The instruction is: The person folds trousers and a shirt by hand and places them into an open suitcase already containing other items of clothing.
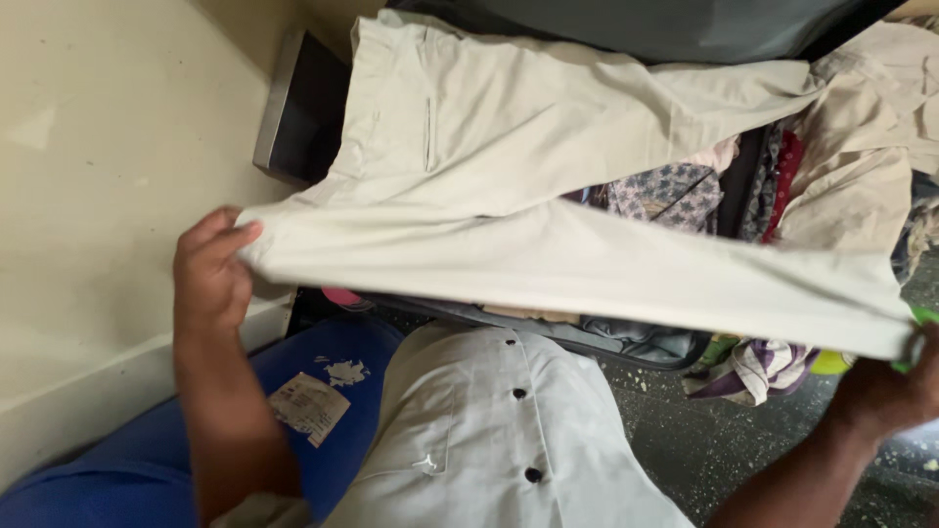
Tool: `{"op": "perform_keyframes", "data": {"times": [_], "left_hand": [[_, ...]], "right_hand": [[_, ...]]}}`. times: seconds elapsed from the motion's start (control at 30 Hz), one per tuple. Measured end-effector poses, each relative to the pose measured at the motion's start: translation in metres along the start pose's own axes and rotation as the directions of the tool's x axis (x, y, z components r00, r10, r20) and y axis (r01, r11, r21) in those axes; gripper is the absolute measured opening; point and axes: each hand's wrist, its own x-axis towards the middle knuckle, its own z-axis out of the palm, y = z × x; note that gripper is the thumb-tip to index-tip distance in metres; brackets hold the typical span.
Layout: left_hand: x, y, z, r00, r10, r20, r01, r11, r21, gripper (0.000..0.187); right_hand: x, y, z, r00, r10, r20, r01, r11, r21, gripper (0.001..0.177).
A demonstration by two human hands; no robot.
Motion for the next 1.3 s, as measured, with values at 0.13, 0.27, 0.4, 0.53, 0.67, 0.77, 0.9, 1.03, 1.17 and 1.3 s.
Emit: {"op": "perform_keyframes", "data": {"times": [0.13,0.27,0.4,0.53,0.67,0.77,0.9,1.03,1.17,1.3], "left_hand": [[-0.011,-0.006,-0.051,0.997,-0.071,-0.027,0.069,0.995,-0.075,0.012],[-0.018,-0.011,-0.055,0.946,-0.321,-0.055,0.306,0.819,0.485,0.017],[-0.023,-0.002,-0.022,0.861,-0.503,-0.075,0.411,0.602,0.684,0.022],[-0.026,-0.005,-0.023,0.919,-0.393,-0.025,0.307,0.675,0.67,0.023],[-0.024,-0.022,-0.037,0.974,-0.223,0.04,0.177,0.858,0.483,0.021],[-0.024,-0.026,-0.03,0.954,-0.296,0.041,0.221,0.791,0.571,0.021],[-0.022,-0.028,0.005,0.996,-0.083,-0.024,0.07,0.611,0.788,0.028],[0.024,-0.038,0.065,0.978,0.185,0.099,-0.177,0.475,0.862,0.034],[0.103,-0.051,0.13,0.678,0.633,0.375,-0.491,0.01,0.871,0.054],[0.176,-0.061,0.157,0.77,0.537,0.344,-0.399,-0.016,0.917,0.044]], "right_hand": [[-0.064,0.063,-0.005,0.981,0.171,0.093,-0.192,0.928,0.32,0.024],[-0.098,0.093,0.004,0.984,0.157,0.087,-0.15,0.985,-0.079,0.014],[-0.104,0.093,0.012,0.961,0.234,0.147,-0.242,0.97,0.038,0.017],[-0.091,0.095,0.021,0.94,0.273,0.206,-0.33,0.884,0.332,0.015],[-0.061,0.084,0.016,0.863,0.346,0.367,-0.389,0.92,0.047,0.016],[-0.008,0.048,0.013,0.674,0.039,0.737,0.114,0.981,-0.156,0.072],[0.047,-0.047,0.022,0.718,0.096,0.69,-0.398,0.87,0.292,0.035],[0.088,-0.144,0.075,0.544,0.211,0.812,-0.799,0.426,0.424,0.031],[0.11,-0.191,0.139,0.331,0.204,0.921,-0.937,-0.043,0.347,0.046],[0.119,-0.19,0.184,0.28,0.294,0.914,-0.909,-0.224,0.35,0.047]]}}
